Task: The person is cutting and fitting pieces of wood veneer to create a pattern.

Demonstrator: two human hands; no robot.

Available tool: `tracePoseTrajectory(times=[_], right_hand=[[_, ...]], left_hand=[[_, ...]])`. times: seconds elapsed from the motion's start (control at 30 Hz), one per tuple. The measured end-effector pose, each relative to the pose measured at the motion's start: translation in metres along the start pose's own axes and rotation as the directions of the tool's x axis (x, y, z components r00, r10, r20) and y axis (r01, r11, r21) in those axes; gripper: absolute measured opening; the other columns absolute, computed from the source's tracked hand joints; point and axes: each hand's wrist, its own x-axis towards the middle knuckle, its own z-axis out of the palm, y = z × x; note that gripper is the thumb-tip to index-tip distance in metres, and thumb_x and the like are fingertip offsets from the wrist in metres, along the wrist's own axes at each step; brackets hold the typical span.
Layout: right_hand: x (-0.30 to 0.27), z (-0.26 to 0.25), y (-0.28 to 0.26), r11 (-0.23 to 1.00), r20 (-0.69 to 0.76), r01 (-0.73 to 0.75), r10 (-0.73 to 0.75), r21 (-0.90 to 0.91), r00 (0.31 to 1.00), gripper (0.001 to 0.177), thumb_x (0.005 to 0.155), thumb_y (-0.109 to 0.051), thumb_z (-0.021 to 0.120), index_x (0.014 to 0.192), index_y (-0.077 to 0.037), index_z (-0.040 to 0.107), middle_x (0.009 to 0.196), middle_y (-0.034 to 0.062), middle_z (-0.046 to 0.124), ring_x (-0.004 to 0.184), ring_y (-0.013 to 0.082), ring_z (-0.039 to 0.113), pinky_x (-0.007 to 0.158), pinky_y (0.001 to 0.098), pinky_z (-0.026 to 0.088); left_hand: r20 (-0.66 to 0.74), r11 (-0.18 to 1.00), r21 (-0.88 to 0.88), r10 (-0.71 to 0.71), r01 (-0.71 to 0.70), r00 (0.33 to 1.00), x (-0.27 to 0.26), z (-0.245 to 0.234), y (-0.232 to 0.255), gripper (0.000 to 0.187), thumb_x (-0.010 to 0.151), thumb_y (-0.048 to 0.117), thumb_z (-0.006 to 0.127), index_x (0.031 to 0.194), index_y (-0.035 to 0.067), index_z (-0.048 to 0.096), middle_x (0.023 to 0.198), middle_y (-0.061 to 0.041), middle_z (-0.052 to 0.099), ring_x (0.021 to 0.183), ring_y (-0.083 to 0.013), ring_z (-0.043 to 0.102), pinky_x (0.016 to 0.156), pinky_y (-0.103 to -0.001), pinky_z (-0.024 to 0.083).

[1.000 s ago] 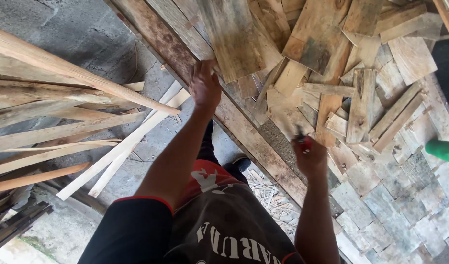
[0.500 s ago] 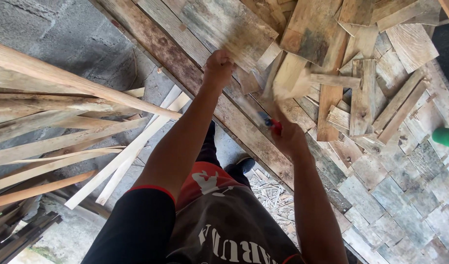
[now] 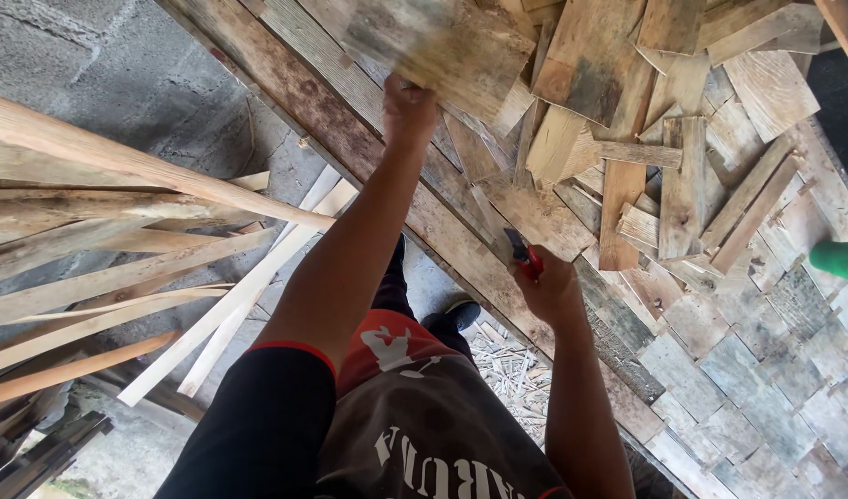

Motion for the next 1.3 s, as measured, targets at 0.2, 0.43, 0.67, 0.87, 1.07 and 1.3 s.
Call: tracePoseTrajectory(times=[0.2, 0.43, 0.67, 0.87, 1.07, 1.3], right_hand=[[-0.018, 0.012, 0.004, 0.988, -0.063, 0.086, -0.079, 0.125, 0.995, 0.024, 0.087, -0.024, 0.078, 0.099, -0.005, 0.07, 0.075, 0.016, 0.071, 0.063, 0.0254, 0.066, 0.063, 0.0378, 0.054], [-0.019, 0.028, 0.004, 0.851, -0.162, 0.06, 0.029, 0.522, 0.986, 0.014, 0.093, -0.013, 0.073, 0.1, -0.002, 0.067, 0.078, 0.0035, 0.073, 0.065, 0.0095, 0.064, 0.058, 0.0264, 0.053], [-0.006, 0.044, -0.006, 0.638, -0.074, 0.052, 0.008, 0.768, 0.997, 0.007, 0.095, -0.006, 0.073, 0.097, 0.001, 0.074, 0.074, 0.0047, 0.07, 0.059, 0.0084, 0.058, 0.053, 0.0241, 0.046], [-0.015, 0.048, -0.021, 0.828, -0.026, 0.087, -0.087, 0.553, 0.996, 0.012, 0.09, -0.013, 0.077, 0.097, -0.003, 0.075, 0.077, 0.0036, 0.074, 0.063, 0.0097, 0.062, 0.059, 0.0265, 0.051], [-0.028, 0.039, -0.037, 0.945, -0.049, 0.214, -0.208, 0.247, 0.977, 0.023, 0.085, -0.017, 0.083, 0.101, -0.005, 0.075, 0.076, 0.012, 0.072, 0.065, 0.0205, 0.067, 0.062, 0.035, 0.054], [-0.025, 0.045, -0.031, 0.808, -0.241, 0.56, -0.515, 0.186, 0.823, 0.027, 0.084, -0.014, 0.075, 0.11, -0.006, 0.073, 0.091, 0.0155, 0.075, 0.075, 0.0259, 0.075, 0.067, 0.0368, 0.059]], left_hand=[[0.172, 0.981, 0.164, 0.077, -0.105, 0.982, 0.004, 0.023, 0.022, 0.041, 0.095, 0.023, 0.067, 0.129, 0.005, 0.052, 0.111, -0.013, 0.071, 0.088, -0.0238, 0.074, 0.072, -0.037, 0.066], [0.249, 0.913, 0.162, 0.33, -0.375, 0.911, -0.017, 0.004, 0.021, 0.032, 0.101, 0.027, 0.062, 0.124, 0.007, 0.054, 0.111, -0.013, 0.07, 0.091, -0.0211, 0.073, 0.077, -0.037, 0.062], [0.611, 0.999, 0.03, -0.008, -0.014, 0.791, -0.146, -0.042, -0.007, 0.028, 0.102, 0.029, 0.062, 0.108, 0.003, 0.068, 0.088, -0.009, 0.076, 0.075, -0.0164, 0.076, 0.07, -0.032, 0.065], [0.422, 0.986, -0.113, -0.063, 0.121, 0.904, -0.179, -0.06, -0.056, 0.016, 0.097, 0.007, 0.067, 0.109, -0.003, 0.068, 0.087, -0.011, 0.077, 0.075, -0.0162, 0.077, 0.066, -0.03, 0.063], [0.109, 0.983, -0.179, -0.014, 0.033, 0.994, -0.165, -0.082, -0.061, 0.012, 0.094, 0.004, 0.066, 0.104, -0.002, 0.068, 0.083, -0.01, 0.074, 0.067, -0.0154, 0.072, 0.06, -0.028, 0.059], [-0.02, 0.955, -0.291, -0.071, 0.062, 0.997, -0.148, -0.096, -0.056, 0.018, 0.097, 0.012, 0.071, 0.106, -0.004, 0.069, 0.081, -0.008, 0.073, 0.067, -0.0148, 0.07, 0.061, -0.028, 0.059]])
